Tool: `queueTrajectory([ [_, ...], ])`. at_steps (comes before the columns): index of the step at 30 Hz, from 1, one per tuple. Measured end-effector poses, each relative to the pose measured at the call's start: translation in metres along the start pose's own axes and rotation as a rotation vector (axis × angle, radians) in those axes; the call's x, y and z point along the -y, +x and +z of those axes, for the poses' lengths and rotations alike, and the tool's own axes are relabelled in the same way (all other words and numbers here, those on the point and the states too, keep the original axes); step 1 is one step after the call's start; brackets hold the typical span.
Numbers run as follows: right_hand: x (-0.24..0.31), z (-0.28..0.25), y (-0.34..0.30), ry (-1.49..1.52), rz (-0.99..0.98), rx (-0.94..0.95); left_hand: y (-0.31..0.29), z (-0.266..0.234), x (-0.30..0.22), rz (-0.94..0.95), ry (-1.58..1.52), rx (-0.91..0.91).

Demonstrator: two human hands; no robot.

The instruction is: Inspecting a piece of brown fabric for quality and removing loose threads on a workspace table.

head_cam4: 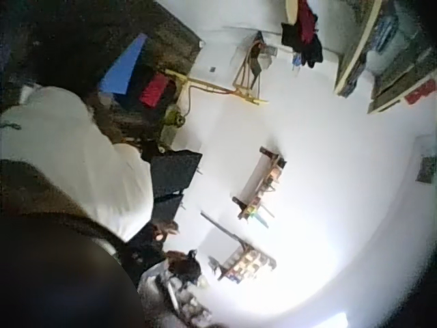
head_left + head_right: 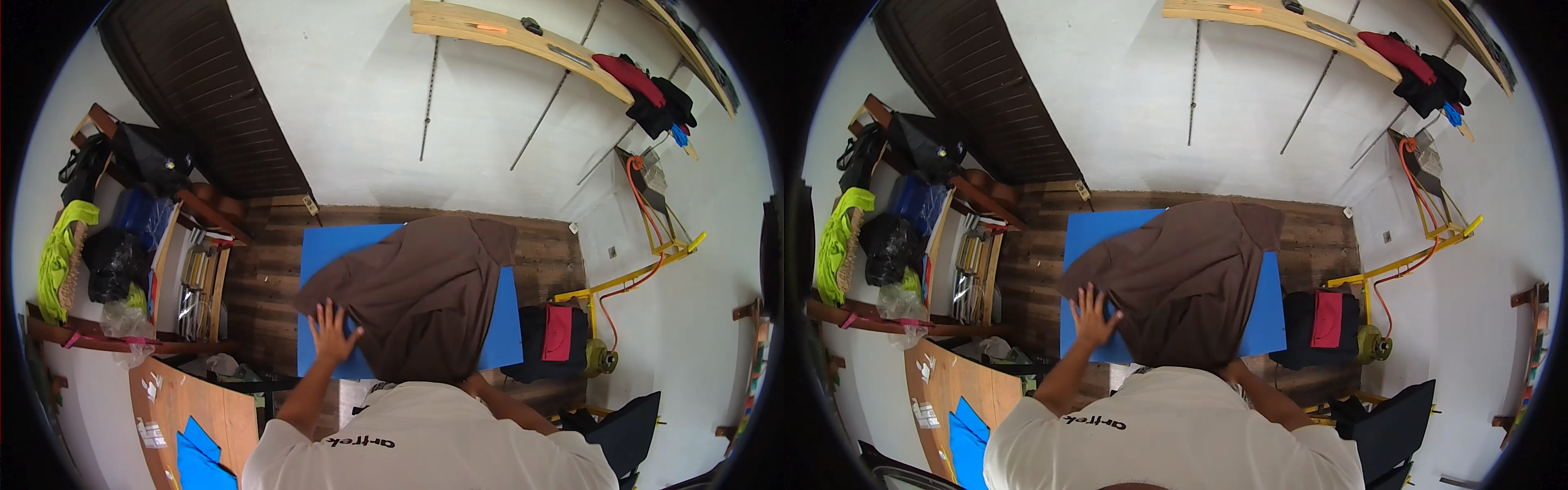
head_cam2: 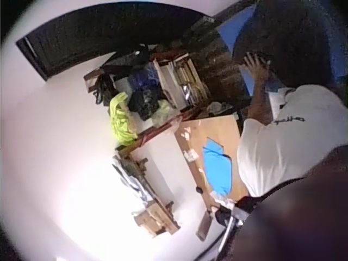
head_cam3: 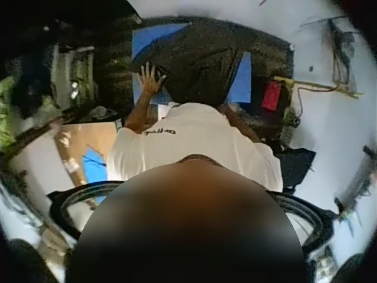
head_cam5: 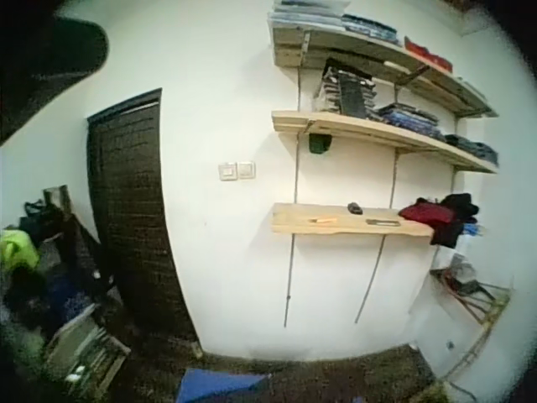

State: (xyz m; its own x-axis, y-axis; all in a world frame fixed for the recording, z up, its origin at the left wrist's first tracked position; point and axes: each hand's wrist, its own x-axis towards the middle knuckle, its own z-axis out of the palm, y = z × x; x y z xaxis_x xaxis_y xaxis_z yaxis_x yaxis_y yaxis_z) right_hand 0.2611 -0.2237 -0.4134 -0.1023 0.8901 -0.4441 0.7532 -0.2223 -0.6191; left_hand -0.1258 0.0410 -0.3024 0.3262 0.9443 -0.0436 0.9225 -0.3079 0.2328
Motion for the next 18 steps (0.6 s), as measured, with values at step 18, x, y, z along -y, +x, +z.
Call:
queueTrajectory([
  [18,0.088,-0.189,0.04,-0.338,-0.051,-0.471,-0.022,0.016,-0.048,-0.511,-0.252,0.082],
])
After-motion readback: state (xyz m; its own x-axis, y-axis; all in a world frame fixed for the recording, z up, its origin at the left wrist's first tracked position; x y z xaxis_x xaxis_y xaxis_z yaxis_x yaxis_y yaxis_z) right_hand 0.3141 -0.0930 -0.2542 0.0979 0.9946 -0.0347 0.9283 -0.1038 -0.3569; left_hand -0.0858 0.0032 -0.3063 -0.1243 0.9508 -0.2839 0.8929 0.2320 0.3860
